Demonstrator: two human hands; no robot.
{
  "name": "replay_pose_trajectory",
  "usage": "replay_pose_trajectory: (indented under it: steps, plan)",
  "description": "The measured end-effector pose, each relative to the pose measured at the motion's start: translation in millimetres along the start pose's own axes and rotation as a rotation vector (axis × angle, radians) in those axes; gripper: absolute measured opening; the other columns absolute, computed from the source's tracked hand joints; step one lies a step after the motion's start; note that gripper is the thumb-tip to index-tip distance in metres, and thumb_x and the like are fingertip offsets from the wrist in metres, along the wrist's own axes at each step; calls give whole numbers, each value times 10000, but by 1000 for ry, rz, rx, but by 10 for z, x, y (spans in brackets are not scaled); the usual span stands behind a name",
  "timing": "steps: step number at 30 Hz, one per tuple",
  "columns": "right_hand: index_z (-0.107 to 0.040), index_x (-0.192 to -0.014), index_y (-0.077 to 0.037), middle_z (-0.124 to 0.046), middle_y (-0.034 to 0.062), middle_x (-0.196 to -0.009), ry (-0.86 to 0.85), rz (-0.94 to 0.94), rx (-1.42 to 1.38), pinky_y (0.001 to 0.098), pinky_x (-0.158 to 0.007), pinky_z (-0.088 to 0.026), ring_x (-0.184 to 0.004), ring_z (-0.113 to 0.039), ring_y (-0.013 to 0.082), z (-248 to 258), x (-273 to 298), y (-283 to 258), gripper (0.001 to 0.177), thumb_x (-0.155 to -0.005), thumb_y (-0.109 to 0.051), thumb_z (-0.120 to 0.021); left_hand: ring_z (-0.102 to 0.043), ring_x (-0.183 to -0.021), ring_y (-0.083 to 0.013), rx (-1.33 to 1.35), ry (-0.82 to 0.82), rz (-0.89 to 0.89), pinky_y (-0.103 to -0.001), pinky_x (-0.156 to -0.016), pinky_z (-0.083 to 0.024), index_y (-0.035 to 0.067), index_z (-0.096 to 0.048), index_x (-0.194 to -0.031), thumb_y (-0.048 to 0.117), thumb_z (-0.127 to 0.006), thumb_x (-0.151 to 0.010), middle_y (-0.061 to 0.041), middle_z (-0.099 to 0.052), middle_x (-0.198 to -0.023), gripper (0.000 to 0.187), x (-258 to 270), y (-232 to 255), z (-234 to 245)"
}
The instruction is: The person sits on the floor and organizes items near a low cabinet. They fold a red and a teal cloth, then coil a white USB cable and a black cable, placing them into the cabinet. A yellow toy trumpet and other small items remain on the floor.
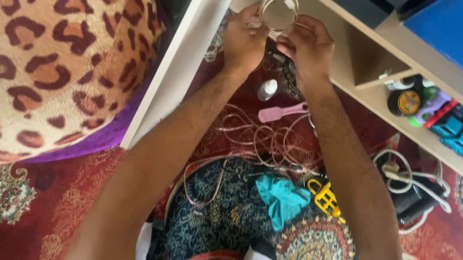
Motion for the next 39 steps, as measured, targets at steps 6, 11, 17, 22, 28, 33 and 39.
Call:
replay_pose_trajectory:
  steps: [6,11,17,22,28,33,39]
  plan:
    - [-578,-1206,26,-708,164,-1139,91,44,-63,347,-746,-683,-894,-776,249,-127,-284,95,310,-921,20,-698,-745,-1055,-213,24,126,4,-301,-869,-618,0,-650,-1309,-18,-668,-892,-143,-684,-1165,418,-195,-63,-138]
    - [-578,-1172,21,-686,167,-1167,121,96,-166,367,-749,-674,-919,-755,260,-288,-346,247,269,-932,16,-700,-727,-1047,-214,150,178,-68,-320,-861,-658,-19,-631,-1330,12,-693,-937,-149,-682,-1152,399,-204,-54,-174]
    - [-551,-1156,43,-646,166,-1212,156,236,-284,399,-852,-672,-1048,-716,298,-401,-505,370,307,-897,60,-715,-736,-1013,-195,194,219,-91,-310,-833,-660,-17,-621,-1350,29,-682,-961,-153,-676,-1158,396,-351,-118,-225]
    - [-569,-1261,91,-643,238,-1286,220,336,-321,409,-867,-668,-1085,-702,324,-508,-720,388,400,-883,96,-702,-727,-885,-190,171,268,-63,-295,-766,-648,-14,-652,-1311,42,-722,-937,-166,-649,-1095,384,-571,-152,-311]
    - [-696,-1182,62,-769,199,-1144,474,496,206,363,-880,-607,-1020,-749,264,-645,-853,365,365,-872,-64,-842,-751,-920,-197,41,307,-95,-309,-826,-613,0,-688,-1231,41,-728,-926,-135,-738,-1060,311,-747,-167,-299]
    - [-728,-1097,-6,-797,141,-1005,480,464,399,361,-779,-618,-880,-787,225,-672,-790,381,309,-854,-166,-832,-779,-933,-185,187,225,-75,-292,-840,-640,9,-657,-1272,19,-643,-921,-118,-778,-1062,351,-665,-249,-217]
    - [-766,-1060,-17,-807,138,-944,483,616,441,365,-768,-626,-842,-808,248,-697,-779,343,243,-885,-182,-801,-777,-901,-171,216,167,-4,-287,-827,-612,5,-716,-1189,61,-646,-993,-118,-798,-1016,216,-582,-300,-229]
Point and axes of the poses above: each hand's wrist, its own x-axis away from the middle knuckle, its own z-axis out of the back of the hand, y = z × x, the point moved 2 cm from there along -x, towards the middle knuckle
